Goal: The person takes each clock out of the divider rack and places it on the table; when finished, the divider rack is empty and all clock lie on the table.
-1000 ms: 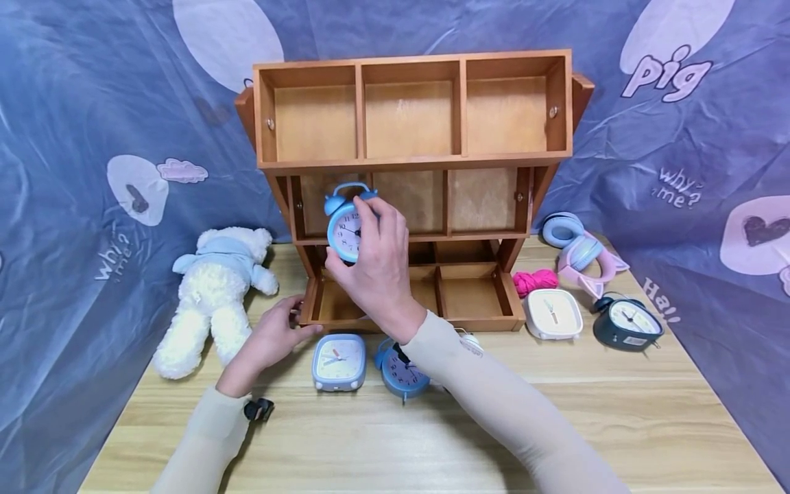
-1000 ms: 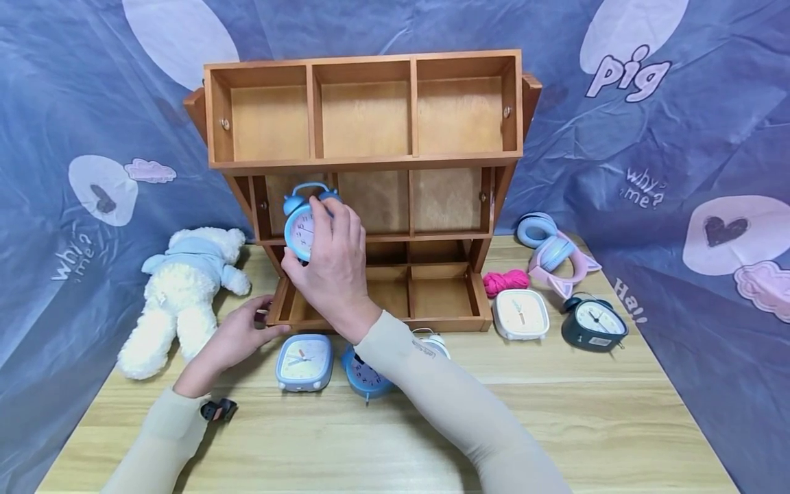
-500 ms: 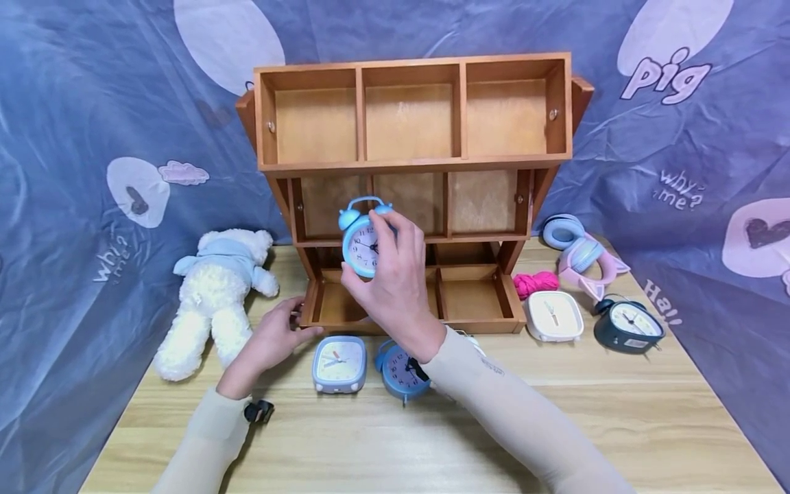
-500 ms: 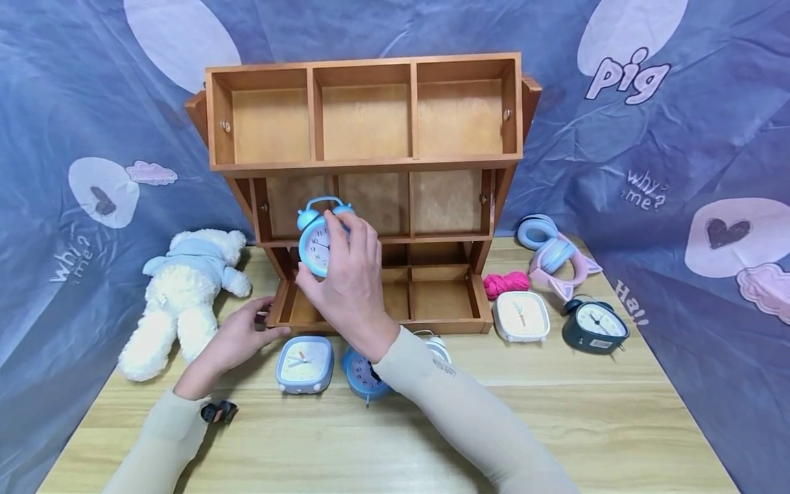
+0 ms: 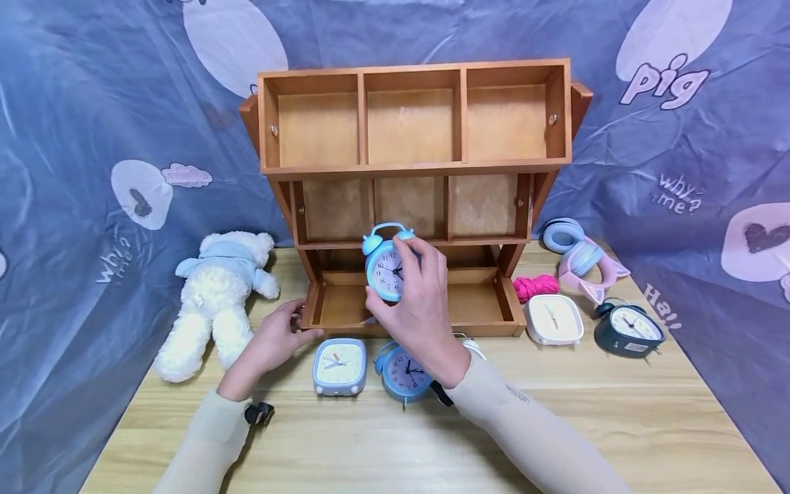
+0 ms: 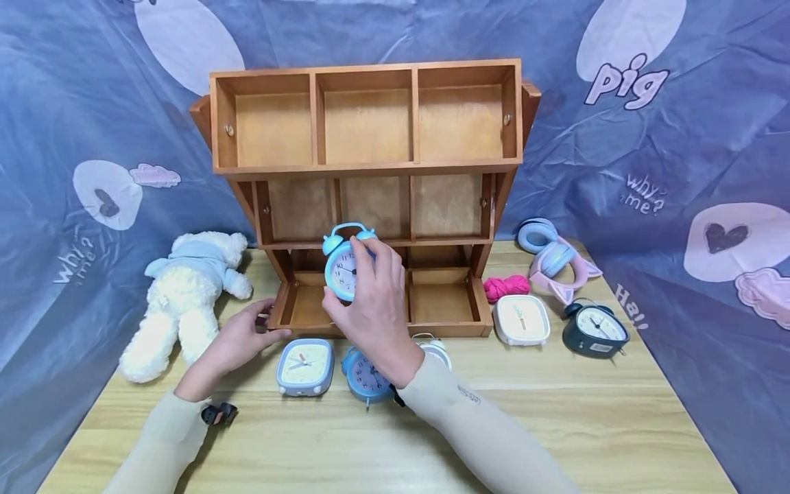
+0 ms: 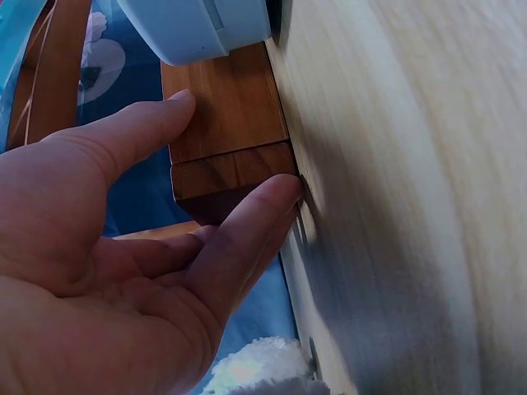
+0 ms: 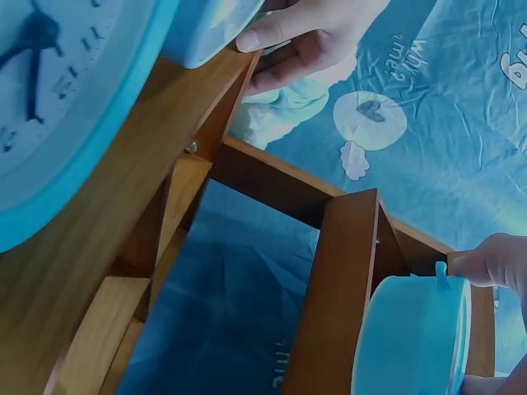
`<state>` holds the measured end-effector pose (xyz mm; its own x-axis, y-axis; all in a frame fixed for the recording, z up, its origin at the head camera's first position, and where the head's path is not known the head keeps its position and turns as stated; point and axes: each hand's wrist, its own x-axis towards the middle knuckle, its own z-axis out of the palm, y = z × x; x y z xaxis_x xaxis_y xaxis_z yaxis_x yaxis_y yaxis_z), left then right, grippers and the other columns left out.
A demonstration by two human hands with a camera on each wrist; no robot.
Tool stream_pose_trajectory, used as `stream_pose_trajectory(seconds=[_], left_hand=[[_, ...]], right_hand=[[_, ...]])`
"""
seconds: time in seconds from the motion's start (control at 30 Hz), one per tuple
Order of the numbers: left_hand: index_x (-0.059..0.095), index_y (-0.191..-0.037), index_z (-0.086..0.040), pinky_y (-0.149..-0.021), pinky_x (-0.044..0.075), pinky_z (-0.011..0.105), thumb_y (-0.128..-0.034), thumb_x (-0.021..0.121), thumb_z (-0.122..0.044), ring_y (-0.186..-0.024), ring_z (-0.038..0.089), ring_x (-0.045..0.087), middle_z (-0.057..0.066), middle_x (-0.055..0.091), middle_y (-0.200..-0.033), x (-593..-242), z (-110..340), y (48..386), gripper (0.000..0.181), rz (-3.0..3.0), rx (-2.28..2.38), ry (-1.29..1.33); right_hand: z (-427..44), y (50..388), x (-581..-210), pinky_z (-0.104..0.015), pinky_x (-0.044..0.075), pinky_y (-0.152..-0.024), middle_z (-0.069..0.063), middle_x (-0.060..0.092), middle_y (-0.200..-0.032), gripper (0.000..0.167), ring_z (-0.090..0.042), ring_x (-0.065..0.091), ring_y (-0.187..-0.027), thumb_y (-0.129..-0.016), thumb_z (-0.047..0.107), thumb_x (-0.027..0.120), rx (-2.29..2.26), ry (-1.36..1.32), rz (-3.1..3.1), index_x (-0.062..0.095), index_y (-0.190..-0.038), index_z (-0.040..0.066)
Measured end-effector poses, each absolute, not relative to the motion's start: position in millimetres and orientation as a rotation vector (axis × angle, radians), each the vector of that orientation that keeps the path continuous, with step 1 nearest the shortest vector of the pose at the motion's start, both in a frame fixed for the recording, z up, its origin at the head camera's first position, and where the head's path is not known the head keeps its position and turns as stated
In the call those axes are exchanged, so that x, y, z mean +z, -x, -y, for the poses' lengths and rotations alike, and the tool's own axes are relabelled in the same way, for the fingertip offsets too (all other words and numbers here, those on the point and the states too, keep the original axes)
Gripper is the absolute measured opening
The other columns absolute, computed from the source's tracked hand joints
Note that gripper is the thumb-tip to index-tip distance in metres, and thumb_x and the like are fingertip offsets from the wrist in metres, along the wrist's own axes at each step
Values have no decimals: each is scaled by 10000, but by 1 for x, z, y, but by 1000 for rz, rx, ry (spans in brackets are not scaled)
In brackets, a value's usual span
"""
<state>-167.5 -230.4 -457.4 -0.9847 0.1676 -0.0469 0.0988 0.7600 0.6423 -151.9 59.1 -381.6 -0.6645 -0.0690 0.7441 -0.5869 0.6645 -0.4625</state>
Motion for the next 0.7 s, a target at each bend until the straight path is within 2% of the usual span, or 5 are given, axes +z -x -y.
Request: stream_pose_trajectory(seconds=[0.7], left_hand=[[482, -1622, 64, -1030, 606, 556, -1024, 849, -306, -1234, 384, 718, 264, 711, -1413, -456, 230, 167, 793, -2854, 1017, -211]], right_hand=[[-107, 127, -392, -555, 496, -999, -267, 545, -1473, 831, -470, 502, -1298, -793, 187, 956, 887, -457, 2162, 609, -1515, -34]])
